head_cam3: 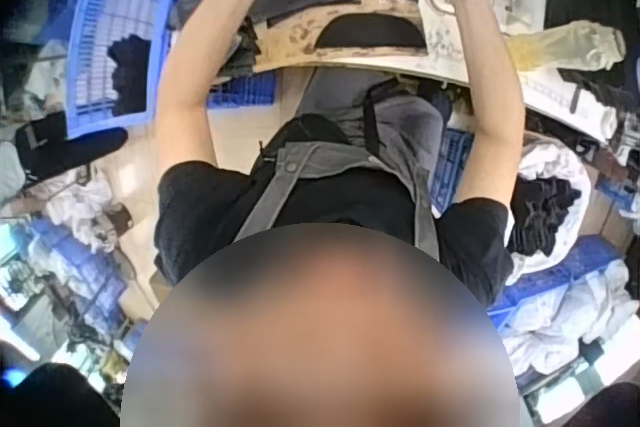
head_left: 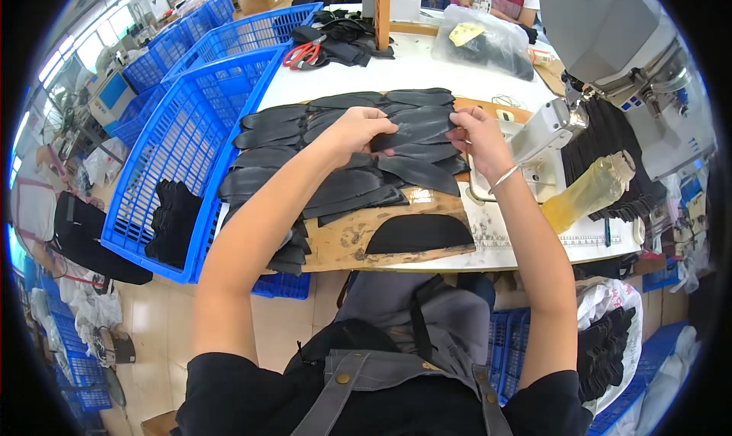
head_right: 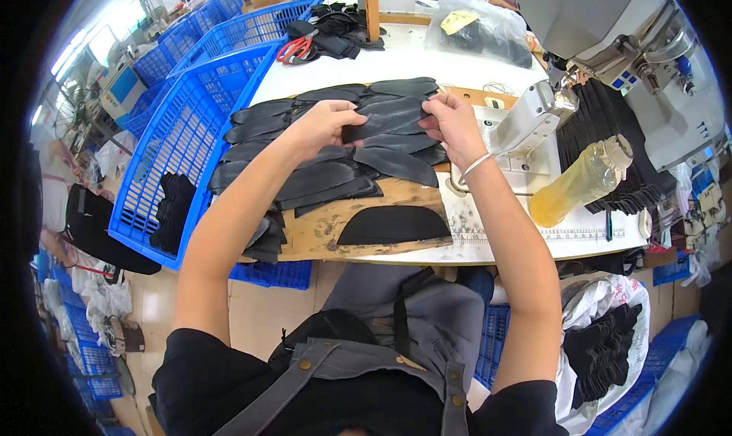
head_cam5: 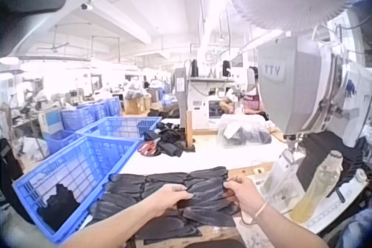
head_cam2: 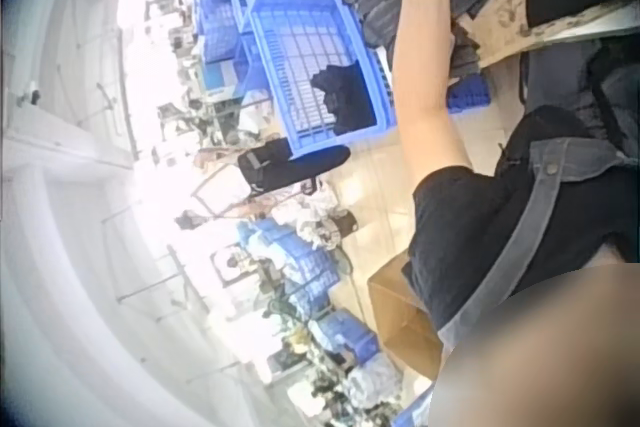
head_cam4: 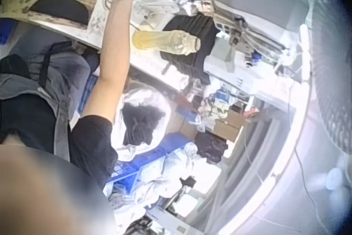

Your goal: Applying glue to black shoe components on a workbench in a factory.

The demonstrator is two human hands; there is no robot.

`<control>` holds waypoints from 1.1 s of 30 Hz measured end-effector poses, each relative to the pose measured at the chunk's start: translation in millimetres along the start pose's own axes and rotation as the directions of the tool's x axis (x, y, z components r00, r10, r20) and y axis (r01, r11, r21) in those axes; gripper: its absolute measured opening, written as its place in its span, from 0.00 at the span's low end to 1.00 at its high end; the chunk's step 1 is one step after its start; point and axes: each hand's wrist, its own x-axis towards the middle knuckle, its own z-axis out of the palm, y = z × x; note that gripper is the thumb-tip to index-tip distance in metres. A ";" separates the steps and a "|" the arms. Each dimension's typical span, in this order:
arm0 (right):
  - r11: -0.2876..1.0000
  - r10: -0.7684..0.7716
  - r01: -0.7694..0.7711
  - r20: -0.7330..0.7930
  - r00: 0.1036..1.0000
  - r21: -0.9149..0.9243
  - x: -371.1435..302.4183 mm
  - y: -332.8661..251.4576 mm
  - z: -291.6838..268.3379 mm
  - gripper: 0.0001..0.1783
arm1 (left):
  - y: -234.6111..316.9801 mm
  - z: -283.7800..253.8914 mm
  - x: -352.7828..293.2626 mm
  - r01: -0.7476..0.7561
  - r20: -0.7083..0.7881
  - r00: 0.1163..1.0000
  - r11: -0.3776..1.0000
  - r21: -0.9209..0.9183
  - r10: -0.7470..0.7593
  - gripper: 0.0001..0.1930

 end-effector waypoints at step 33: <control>0.687 -0.221 0.183 0.037 0.974 -0.703 36.9 19.1 -49.6 0.11 | -1.1 -16.2 39.5 0.145 -0.066 0.989 0.951 0.274 -0.132 0.16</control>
